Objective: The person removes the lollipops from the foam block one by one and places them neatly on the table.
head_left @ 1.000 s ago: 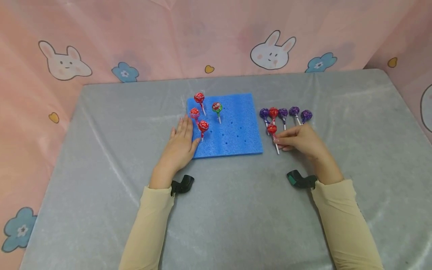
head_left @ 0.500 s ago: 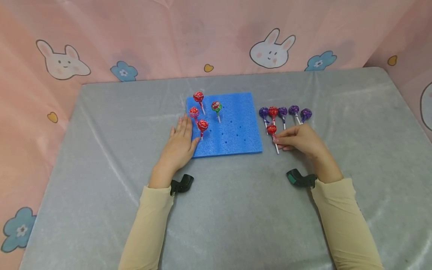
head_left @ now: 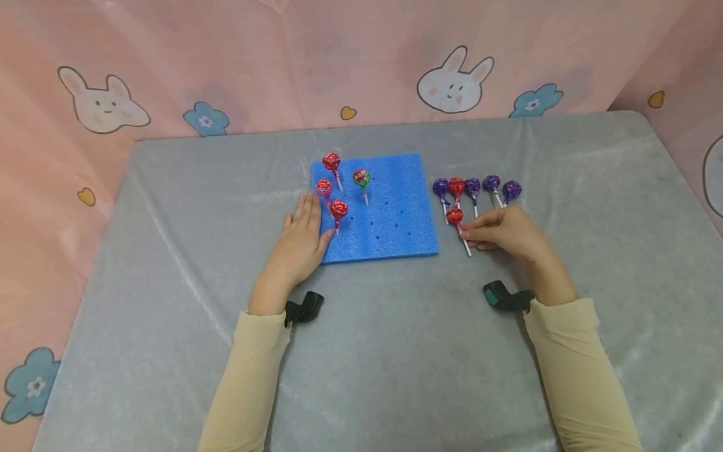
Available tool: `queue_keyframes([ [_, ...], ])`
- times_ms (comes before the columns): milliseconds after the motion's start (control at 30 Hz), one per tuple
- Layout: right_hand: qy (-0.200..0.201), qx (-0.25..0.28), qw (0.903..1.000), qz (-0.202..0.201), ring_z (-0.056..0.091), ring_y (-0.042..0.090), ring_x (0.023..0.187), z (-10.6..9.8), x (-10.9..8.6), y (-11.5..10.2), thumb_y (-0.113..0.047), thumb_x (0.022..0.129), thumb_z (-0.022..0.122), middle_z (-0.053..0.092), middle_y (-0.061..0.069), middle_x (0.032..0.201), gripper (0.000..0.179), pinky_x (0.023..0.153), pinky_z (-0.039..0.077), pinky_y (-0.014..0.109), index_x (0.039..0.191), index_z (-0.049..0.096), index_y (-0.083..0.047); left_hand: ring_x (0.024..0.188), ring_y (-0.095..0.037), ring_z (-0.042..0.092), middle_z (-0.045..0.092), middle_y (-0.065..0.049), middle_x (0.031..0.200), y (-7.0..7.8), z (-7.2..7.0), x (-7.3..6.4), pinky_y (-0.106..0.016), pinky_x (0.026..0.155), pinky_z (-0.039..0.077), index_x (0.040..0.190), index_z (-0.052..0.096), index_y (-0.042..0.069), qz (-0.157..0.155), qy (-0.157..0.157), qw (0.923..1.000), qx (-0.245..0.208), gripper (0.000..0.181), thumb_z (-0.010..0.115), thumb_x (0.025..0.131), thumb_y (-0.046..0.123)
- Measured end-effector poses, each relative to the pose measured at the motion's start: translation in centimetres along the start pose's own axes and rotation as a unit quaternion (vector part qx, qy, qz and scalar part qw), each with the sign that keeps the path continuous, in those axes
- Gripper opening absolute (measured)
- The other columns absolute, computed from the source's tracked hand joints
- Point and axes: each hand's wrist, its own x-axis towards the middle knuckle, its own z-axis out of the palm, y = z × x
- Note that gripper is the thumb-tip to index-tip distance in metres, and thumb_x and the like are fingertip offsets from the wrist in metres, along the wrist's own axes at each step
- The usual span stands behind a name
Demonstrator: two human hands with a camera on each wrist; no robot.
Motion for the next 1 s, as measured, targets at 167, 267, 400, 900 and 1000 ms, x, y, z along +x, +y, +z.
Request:
queue_keyframes([
  [167, -0.003, -0.005, 1.0000, -0.003, 0.063, 0.003, 0.065, -0.2, -0.1, 0.0, -0.011, 0.087, 0.069, 0.071, -0.001, 0.082, 0.035, 0.063, 0.054, 0.021, 0.109, 0.063, 0.016, 0.143, -0.027, -0.007, -0.004, -0.015, 0.157, -0.1, 0.0, -0.2, -0.046, 0.113, 0.001, 0.149, 0.003, -0.003, -0.002, 0.001, 1.0000, 0.005, 0.068, 0.035, 0.102, 0.035],
  [267, -0.004, -0.010, 0.9999, -0.011, 0.064, 0.003, 0.066, -0.4, -0.4, 0.1, -0.009, 0.087, 0.068, 0.072, 0.001, 0.084, 0.034, 0.064, 0.054, 0.021, 0.109, 0.062, 0.016, 0.143, -0.027, -0.006, -0.003, -0.015, 0.157, -0.1, 0.2, -0.3, -0.046, 0.113, 0.002, 0.149, 0.003, -0.002, -0.002, 0.003, 1.0000, 0.009, 0.068, 0.035, 0.102, 0.035],
  [400, 0.002, -0.014, 0.9996, -0.024, 0.065, 0.004, 0.067, -0.7, -0.6, -0.1, -0.009, 0.088, 0.067, 0.072, 0.001, 0.083, 0.033, 0.064, 0.054, 0.021, 0.109, 0.063, 0.016, 0.143, -0.027, -0.006, -0.003, -0.014, 0.157, -0.1, 0.3, -0.2, -0.046, 0.114, 0.002, 0.149, 0.003, -0.002, -0.002, 0.005, 0.9999, 0.010, 0.067, 0.033, 0.102, 0.036],
  [900, 0.034, 0.033, 0.9965, -0.069, 0.068, 0.008, 0.075, 0.3, 0.1, -2.8, -0.016, 0.085, 0.072, 0.072, -0.002, 0.083, 0.038, 0.070, 0.053, 0.019, 0.108, 0.064, 0.012, 0.143, -0.027, -0.006, -0.003, -0.014, 0.157, 0.1, 0.2, 0.1, -0.044, 0.114, 0.002, 0.149, 0.004, -0.002, -0.004, 0.006, 0.9998, 0.017, 0.067, 0.033, 0.103, 0.037],
  [1000, 0.034, 0.034, 0.9959, -0.076, 0.068, 0.008, 0.077, 1.0, 0.4, -3.6, -0.017, 0.085, 0.072, 0.072, -0.003, 0.083, 0.038, 0.071, 0.052, 0.018, 0.109, 0.064, 0.011, 0.143, -0.027, -0.006, -0.003, -0.015, 0.157, 0.0, 0.2, 0.0, -0.044, 0.114, 0.002, 0.149, 0.004, -0.002, -0.002, 0.005, 0.9998, 0.020, 0.067, 0.033, 0.103, 0.036],
])
